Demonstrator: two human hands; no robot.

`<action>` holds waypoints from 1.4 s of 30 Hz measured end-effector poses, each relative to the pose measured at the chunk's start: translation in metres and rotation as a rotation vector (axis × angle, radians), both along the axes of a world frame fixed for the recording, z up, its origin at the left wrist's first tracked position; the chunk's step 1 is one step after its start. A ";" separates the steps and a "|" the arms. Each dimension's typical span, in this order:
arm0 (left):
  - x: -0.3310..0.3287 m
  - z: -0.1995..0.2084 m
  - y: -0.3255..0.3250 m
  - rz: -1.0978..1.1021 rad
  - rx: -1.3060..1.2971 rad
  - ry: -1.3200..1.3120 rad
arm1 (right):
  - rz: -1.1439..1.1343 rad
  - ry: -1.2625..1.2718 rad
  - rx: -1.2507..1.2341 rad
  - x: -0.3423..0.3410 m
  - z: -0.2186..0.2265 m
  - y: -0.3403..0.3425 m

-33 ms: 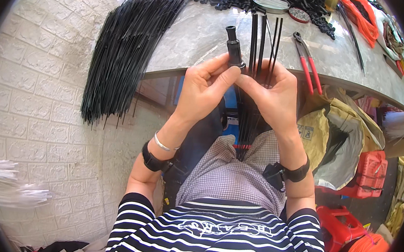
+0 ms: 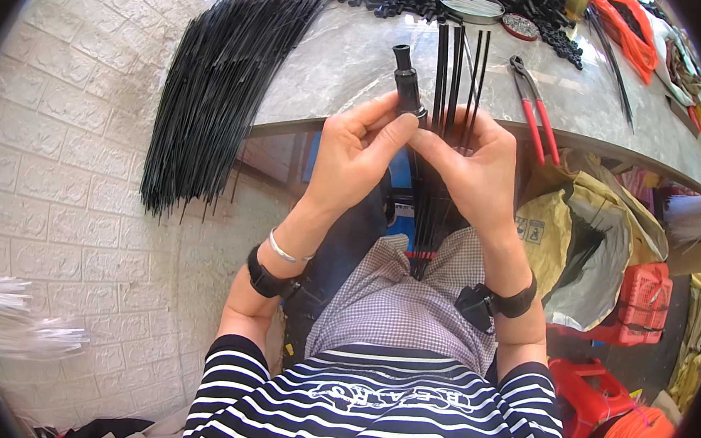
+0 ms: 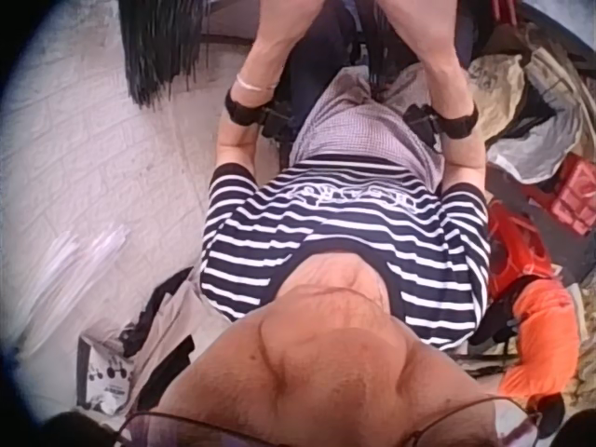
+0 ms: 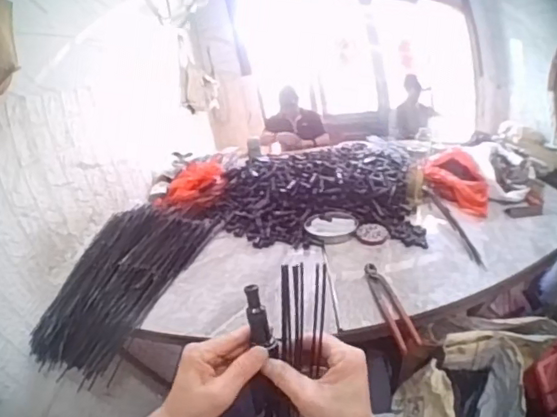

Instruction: Manually assemble and align thin metal umbrella ribs into a plastic holder.

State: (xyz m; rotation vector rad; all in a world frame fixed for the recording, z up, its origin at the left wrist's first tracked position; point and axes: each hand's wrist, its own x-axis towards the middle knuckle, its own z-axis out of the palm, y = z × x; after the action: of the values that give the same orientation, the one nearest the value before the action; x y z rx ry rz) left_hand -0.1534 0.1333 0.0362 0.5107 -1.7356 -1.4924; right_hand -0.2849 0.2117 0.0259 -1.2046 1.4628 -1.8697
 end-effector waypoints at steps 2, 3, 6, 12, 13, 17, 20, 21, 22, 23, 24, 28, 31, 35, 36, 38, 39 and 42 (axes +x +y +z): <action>0.000 -0.002 -0.002 0.001 0.006 0.016 | -0.005 -0.021 0.005 0.003 -0.001 0.002; -0.001 -0.002 -0.003 -0.005 0.013 0.033 | -0.006 0.006 -0.005 0.004 -0.002 0.003; 0.000 -0.002 -0.003 0.005 0.002 0.035 | -0.007 -0.018 -0.051 0.007 -0.006 0.003; -0.001 -0.005 0.000 0.028 -0.031 0.041 | -0.062 -0.001 -0.063 0.010 -0.002 0.005; -0.001 -0.005 0.000 0.028 -0.031 0.041 | -0.081 0.074 -0.086 0.010 -0.002 0.005; 0.001 -0.003 0.000 0.015 -0.058 0.028 | -0.074 0.107 -0.106 0.010 0.002 0.004; 0.000 -0.005 -0.001 0.000 -0.066 0.038 | -0.060 0.137 -0.098 0.010 0.002 0.003; 0.000 -0.006 -0.001 0.006 -0.071 0.043 | -0.068 0.160 -0.119 0.011 0.002 0.002; 0.000 -0.006 -0.002 0.005 -0.071 0.043 | -0.076 0.184 -0.141 0.011 0.001 0.001; 0.000 -0.005 -0.002 0.000 -0.087 0.023 | -0.076 0.185 -0.141 0.010 0.000 0.000; 0.001 -0.005 -0.003 -0.006 -0.102 0.002 | -0.053 0.112 -0.102 0.009 -0.001 -0.001; 0.001 -0.003 -0.003 -0.013 -0.125 -0.014 | 0.050 -0.060 -0.014 0.002 0.000 -0.002; 0.002 -0.004 -0.003 -0.024 -0.133 -0.003 | 0.206 -0.252 0.024 -0.009 0.000 -0.003; 0.004 -0.005 -0.005 -0.067 -0.120 0.002 | 0.248 -0.246 0.007 -0.013 0.000 -0.003; 0.003 -0.005 -0.006 -0.065 -0.132 0.012 | 0.248 -0.247 0.008 -0.013 0.001 -0.003; 0.003 -0.005 -0.005 -0.065 -0.117 0.011 | 0.287 -0.263 0.010 -0.012 0.003 -0.002; 0.003 -0.005 -0.005 -0.064 -0.103 0.011 | 0.287 -0.264 0.010 -0.011 0.004 -0.002; 0.000 -0.007 -0.004 -0.053 -0.049 0.063 | 0.272 -0.218 0.064 -0.010 0.005 0.000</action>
State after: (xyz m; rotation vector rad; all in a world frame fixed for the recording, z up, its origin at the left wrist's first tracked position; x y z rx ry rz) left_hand -0.1535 0.1291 0.0287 0.3913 -1.7443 -1.4837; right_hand -0.2948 0.2112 0.0306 -1.0725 1.1698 -1.6963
